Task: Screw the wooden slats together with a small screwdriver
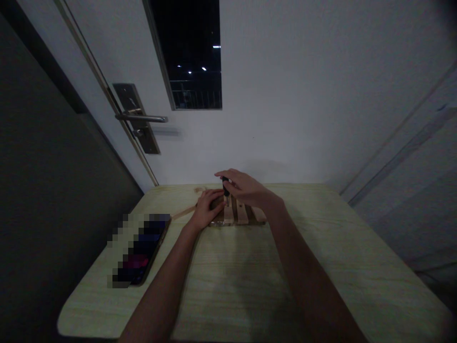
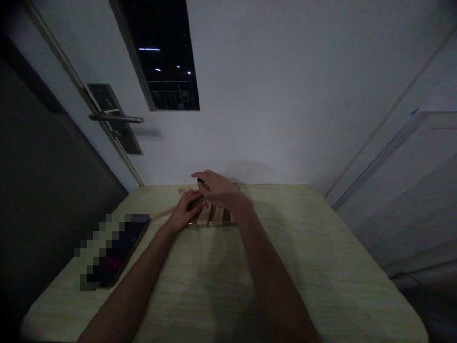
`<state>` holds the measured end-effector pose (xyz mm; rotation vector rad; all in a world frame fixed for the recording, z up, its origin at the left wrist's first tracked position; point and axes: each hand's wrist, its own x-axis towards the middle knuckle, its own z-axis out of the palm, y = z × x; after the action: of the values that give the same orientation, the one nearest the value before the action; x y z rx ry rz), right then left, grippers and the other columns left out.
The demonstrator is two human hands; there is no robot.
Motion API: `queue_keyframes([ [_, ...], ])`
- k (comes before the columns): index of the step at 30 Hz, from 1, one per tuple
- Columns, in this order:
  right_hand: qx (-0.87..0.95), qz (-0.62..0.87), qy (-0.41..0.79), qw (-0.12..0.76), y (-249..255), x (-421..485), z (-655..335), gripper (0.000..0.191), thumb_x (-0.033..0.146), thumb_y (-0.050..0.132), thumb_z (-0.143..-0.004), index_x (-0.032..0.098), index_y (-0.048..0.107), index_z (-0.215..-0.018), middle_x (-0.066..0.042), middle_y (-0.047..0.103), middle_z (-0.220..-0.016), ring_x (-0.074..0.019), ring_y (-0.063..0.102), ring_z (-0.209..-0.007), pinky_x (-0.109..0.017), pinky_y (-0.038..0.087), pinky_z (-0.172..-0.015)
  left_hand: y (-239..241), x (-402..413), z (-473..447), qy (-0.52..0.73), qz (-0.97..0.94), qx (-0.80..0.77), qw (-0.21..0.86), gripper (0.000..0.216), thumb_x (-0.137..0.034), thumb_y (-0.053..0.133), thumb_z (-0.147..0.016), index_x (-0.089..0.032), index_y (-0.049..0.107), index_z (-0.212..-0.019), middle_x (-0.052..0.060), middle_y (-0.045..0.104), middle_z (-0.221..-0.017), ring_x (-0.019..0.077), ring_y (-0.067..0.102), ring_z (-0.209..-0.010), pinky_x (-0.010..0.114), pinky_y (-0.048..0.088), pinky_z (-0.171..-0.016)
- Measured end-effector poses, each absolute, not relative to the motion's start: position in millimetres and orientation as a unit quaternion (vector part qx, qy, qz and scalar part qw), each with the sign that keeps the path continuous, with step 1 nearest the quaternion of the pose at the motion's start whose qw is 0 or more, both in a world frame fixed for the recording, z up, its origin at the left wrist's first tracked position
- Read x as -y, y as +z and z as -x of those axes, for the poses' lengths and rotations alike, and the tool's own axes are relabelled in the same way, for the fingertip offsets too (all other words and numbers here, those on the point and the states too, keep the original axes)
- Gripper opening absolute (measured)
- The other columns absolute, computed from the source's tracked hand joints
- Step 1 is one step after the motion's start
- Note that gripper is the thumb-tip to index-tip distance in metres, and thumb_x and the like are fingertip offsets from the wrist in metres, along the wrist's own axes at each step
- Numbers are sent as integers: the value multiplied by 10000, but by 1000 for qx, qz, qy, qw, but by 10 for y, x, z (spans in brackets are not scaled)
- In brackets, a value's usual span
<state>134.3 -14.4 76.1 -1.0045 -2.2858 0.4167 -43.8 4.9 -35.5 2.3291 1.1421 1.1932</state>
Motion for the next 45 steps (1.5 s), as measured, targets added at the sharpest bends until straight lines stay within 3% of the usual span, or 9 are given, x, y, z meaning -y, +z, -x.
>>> queue_keyframes([
  [6, 847, 374, 222, 306, 785, 144, -1389, 383, 151, 422, -835, 194, 591, -1176, -44, 660, -977, -120, 562, -753, -260, 441, -696, -373, -54, 445, 421, -807, -389, 140, 318, -374, 566, -841, -230, 611, -1121, 70, 613, -1158, 237, 514, -1099, 468, 403, -976],
  [9, 853, 351, 215, 321, 809, 139, -1403, 306, 169, 469, -814, 193, 626, -1077, -31, 662, -947, -115, 547, -737, -250, 421, -683, -383, -60, 447, 427, -808, -384, 135, 324, -388, 563, -842, -240, 610, -1127, 69, 615, -1155, 241, 515, -1103, 470, 410, -968],
  [16, 850, 354, 194, 340, 817, 117, -1433, 101, 241, 561, -777, 167, 626, -798, 22, 567, -655, -92, 495, -607, -218, 361, -581, -392, -65, 450, 420, -810, -389, 128, 342, -401, 557, -845, -238, 613, -1141, 68, 614, -1155, 242, 520, -1095, 454, 405, -976],
  [20, 837, 372, 207, 343, 815, 117, -1444, 124, 278, 601, -758, 155, 606, -768, 9, 592, -677, -93, 516, -607, -217, 372, -587, -388, -59, 448, 417, -809, -393, 131, 352, -400, 555, -848, -241, 606, -1158, 68, 606, -1175, 245, 508, -1112, 466, 394, -988],
  [24, 832, 382, 192, 355, 816, 122, -1401, 52, 159, 569, -740, 156, 608, -774, 9, 605, -692, -84, 502, -599, -213, 372, -602, -374, -54, 447, 413, -812, -390, 137, 345, -396, 553, -852, -249, 601, -1161, 62, 603, -1188, 240, 506, -1116, 464, 393, -989],
  [28, 843, 357, 210, 343, 826, 124, -1363, 167, 76, 524, -726, 161, 657, -781, -6, 649, -755, -83, 516, -643, -205, 374, -623, -369, -55, 448, 415, -812, -387, 136, 335, -396, 551, -852, -237, 603, -1142, 62, 602, -1192, 238, 504, -1122, 463, 392, -992],
  [40, 834, 399, 200, 324, 799, 108, -1419, 312, 111, 494, -752, 136, 685, -998, -24, 646, -737, -92, 490, -615, -228, 366, -606, -309, -28, 429, 400, -812, -400, 142, 322, -384, 547, -852, -245, 614, -1135, 56, 611, -1180, 236, 510, -1117, 447, 393, -992],
  [45, 836, 383, 204, 335, 816, 105, -1450, 226, 120, 530, -742, 140, 681, -910, -11, 642, -732, -83, 513, -615, -214, 373, -606, -359, -49, 447, 403, -816, -393, 130, 355, -388, 545, -858, -257, 588, -1185, 58, 604, -1179, 231, 515, -1101, 435, 405, -974],
])
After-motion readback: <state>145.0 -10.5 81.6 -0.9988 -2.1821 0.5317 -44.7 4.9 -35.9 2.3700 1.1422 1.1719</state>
